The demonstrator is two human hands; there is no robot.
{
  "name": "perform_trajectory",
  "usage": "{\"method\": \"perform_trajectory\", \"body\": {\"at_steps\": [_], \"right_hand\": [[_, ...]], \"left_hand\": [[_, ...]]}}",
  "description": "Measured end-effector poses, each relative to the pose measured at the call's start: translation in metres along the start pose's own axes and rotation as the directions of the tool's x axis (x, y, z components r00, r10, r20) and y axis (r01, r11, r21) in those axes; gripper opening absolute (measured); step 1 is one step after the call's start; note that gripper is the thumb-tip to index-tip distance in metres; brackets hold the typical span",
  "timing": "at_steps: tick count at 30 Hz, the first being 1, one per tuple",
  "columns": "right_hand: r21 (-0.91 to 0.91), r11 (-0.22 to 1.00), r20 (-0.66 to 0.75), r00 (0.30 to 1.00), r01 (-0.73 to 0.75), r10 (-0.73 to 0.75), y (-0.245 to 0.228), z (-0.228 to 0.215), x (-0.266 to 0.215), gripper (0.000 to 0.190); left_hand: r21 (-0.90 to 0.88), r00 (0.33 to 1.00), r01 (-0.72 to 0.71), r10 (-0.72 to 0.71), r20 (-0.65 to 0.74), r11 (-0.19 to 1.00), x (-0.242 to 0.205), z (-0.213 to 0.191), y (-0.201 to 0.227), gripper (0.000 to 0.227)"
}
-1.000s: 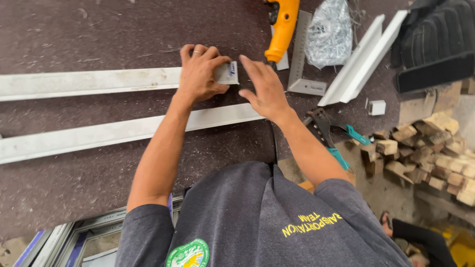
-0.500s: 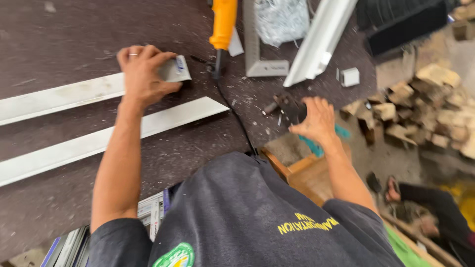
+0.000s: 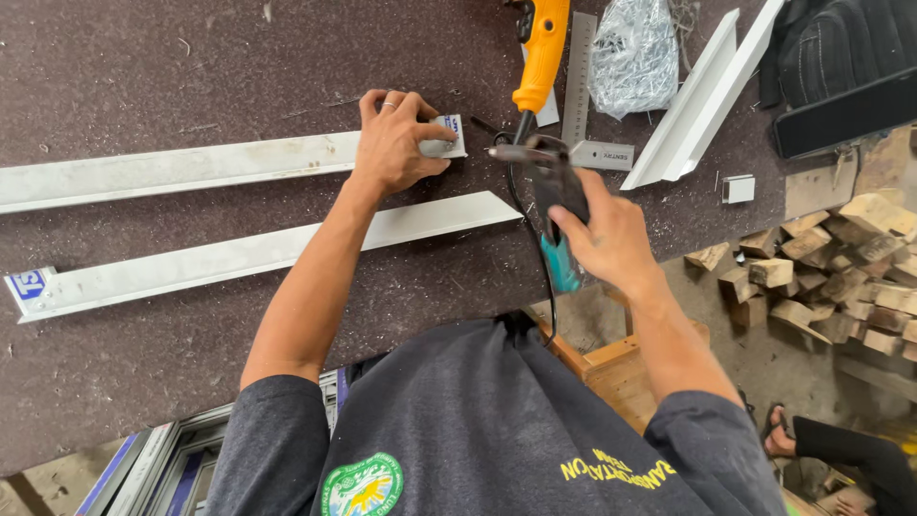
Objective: The person assembles white aluminum window frame components on a workbench. They use a yellow drill to create pilot holes in the frame ends and a teal manual rivet gun to secure the joints. The person repeatedly switches between the drill and the rivet gun to fasten multiple sections of the frame.
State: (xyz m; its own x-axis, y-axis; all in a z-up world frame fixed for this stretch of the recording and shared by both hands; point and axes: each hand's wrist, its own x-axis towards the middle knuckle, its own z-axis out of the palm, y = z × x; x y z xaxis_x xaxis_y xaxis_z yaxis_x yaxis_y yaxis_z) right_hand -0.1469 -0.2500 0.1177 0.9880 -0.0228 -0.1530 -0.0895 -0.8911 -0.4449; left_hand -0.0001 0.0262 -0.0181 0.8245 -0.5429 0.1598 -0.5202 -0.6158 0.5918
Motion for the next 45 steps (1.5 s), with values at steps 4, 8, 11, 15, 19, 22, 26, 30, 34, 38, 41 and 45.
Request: {"method": "perform_trajectory", "body": {"at_steps": [4,8,11,15,19,22,26,30,34,38,41,45], "right_hand": [[-0.270,0.950,0.068,0.988,0.155,-0.141,-0.052,0.002,0.027,0.046],[-0.395,0.913,0.134,0.989,0.103,-0.054,-0.083,0.002,0.039,0.047],[-0.443,0.893,0.149,0.989,0.086,-0.021,-0.094,0.005,0.043,0.044],[-0.487,0.870,0.168,0.986,0.081,0.002,-0.099,0.010,0.045,0.043],[-0.478,0.875,0.143,0.990,0.076,-0.007,-0.100,0.015,0.042,0.045],[-0.470,0.880,0.133,0.991,0.068,-0.006,-0.103,0.017,0.041,0.044],[-0.451,0.891,0.168,0.985,0.042,0.039,-0.109,0.018,0.042,0.042],[-0.498,0.863,0.182,0.983,0.079,0.015,-0.116,0.017,0.040,0.041],[-0.503,0.858,0.128,0.991,0.102,-0.042,-0.114,0.007,0.036,0.041],[-0.511,0.852,0.133,0.990,0.113,-0.051,-0.112,0.006,0.038,0.042],[-0.517,0.850,0.146,0.989,0.098,-0.025,-0.113,0.010,0.039,0.043],[-0.528,0.845,0.165,0.986,0.085,0.003,-0.115,0.015,0.039,0.042]], "left_hand": [[-0.016,0.999,-0.026,0.026,-0.035,1.000,-0.006,0.004,-0.007,0.032],[0.002,0.999,-0.019,0.019,-0.029,1.000,-0.004,0.002,-0.007,0.031],[0.005,0.999,-0.018,0.018,-0.031,1.000,-0.004,0.004,-0.008,0.030],[0.009,0.998,-0.032,0.032,-0.057,0.999,-0.005,0.007,-0.011,0.030],[-0.005,0.995,-0.044,0.044,-0.085,0.999,-0.007,0.012,-0.015,0.031],[0.015,0.992,-0.060,0.061,-0.106,0.998,-0.006,0.014,-0.015,0.030],[0.015,0.993,-0.061,0.062,-0.096,0.998,-0.007,0.014,-0.015,0.028],[-0.008,0.995,-0.044,0.043,-0.095,0.999,-0.006,0.015,-0.014,0.028],[0.003,0.997,-0.020,0.020,-0.073,1.000,-0.005,0.016,-0.015,0.032],[-0.005,0.997,-0.025,0.024,-0.070,1.000,-0.005,0.016,-0.014,0.031],[-0.013,0.997,-0.023,0.022,-0.074,1.000,-0.006,0.014,-0.014,0.031],[-0.024,0.997,-0.020,0.018,-0.075,1.000,-0.006,0.014,-0.013,0.028]]}}
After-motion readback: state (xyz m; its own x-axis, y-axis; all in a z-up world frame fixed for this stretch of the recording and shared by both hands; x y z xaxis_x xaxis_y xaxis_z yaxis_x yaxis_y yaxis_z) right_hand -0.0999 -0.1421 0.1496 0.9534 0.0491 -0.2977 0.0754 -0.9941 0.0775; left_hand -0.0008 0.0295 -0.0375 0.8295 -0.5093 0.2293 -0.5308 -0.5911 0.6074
